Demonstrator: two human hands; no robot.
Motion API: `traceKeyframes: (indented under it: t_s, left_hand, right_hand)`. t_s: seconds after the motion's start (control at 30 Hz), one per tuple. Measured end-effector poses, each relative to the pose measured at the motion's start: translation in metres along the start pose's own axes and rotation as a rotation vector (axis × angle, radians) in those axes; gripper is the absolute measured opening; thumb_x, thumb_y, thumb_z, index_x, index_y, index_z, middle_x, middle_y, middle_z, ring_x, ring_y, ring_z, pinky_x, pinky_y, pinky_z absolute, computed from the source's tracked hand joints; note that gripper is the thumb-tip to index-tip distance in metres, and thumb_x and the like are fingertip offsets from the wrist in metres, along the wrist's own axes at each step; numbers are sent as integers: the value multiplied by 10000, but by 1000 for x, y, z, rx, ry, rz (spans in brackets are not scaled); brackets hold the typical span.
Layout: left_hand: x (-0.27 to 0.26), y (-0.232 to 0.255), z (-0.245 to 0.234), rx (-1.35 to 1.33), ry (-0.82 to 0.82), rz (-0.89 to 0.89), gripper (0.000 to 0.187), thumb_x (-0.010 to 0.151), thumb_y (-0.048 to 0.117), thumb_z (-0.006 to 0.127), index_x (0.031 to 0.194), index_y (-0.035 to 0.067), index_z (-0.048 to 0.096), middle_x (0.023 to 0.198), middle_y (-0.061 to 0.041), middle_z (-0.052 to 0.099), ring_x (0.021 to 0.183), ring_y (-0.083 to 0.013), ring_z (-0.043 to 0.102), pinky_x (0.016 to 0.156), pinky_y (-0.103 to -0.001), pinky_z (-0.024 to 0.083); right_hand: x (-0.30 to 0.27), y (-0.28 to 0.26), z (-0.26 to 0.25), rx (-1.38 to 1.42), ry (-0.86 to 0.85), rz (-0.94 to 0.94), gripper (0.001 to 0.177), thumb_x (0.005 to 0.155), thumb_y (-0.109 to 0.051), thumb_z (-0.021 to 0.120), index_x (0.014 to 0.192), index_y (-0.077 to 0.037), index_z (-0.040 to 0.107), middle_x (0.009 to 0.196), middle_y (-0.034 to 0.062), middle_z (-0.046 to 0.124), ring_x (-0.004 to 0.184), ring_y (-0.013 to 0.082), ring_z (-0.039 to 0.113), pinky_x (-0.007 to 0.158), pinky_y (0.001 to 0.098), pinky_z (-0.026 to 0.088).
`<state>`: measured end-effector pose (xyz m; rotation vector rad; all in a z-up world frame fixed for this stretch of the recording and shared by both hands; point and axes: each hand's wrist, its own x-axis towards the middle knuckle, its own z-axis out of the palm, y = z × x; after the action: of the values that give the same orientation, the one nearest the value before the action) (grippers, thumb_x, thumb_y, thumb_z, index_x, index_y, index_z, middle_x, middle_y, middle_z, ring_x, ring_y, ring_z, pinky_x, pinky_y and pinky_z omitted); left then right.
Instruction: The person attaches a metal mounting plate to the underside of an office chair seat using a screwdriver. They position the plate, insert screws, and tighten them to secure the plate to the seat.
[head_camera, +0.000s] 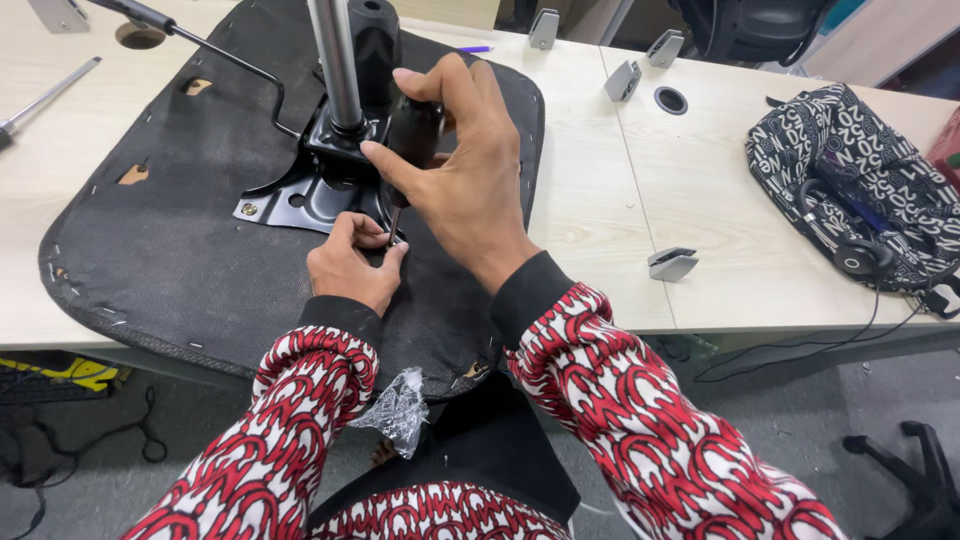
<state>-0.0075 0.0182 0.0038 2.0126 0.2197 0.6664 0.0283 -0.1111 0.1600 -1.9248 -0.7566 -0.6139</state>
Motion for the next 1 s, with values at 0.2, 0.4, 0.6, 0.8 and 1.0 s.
traceKeyframes:
  t_s: [0.2,0.4,0.6,0.8,1.0]
  left_hand:
    - [0,0,4,-47,-2,-6,275,784,76,841,943,21,623,827,-82,752,733,-177,747,689,-289,566]
    - [-1,-1,1,3,-44,-17,233,784,65,805,953,30,648,848,-80,764,696,-187,725,680,-302,552]
    - [2,-3,1,-60,-30,28,208,797,79,780,942,40,636,858,-57,774,692,-153,727,659,-282,547]
    - [-1,1,-1,-1,6,23,251,777,95,829,923,35,634,844,-67,761,586,-180,660,600,-302,519]
    - [-1,2,-3,-38,-19,-28,262,777,113,841,913,39,629,824,-65,747,580,-171,672,585,-307,530]
  right_hand:
    - [-3,-7,-3,372,-141,-1,530,836,-18,806,1301,-95,563,1206,16,616,1086,148,664,929,290,641]
    - [-3,-7,10,67,53,111,552,824,-102,913,1280,-134,604,1172,24,571,1016,143,688,846,272,696]
    - [-10,2,8,326,-125,-117,579,925,32,807,1406,-126,526,1284,22,572,1162,169,658,1020,322,661]
    - [-6,-3,29,88,24,-29,560,879,-55,896,1338,-180,600,1167,0,556,1013,131,715,859,252,711]
    - [-8,-7,16,209,-120,-54,647,846,-10,859,1402,-141,555,1249,19,593,1126,171,682,923,305,640]
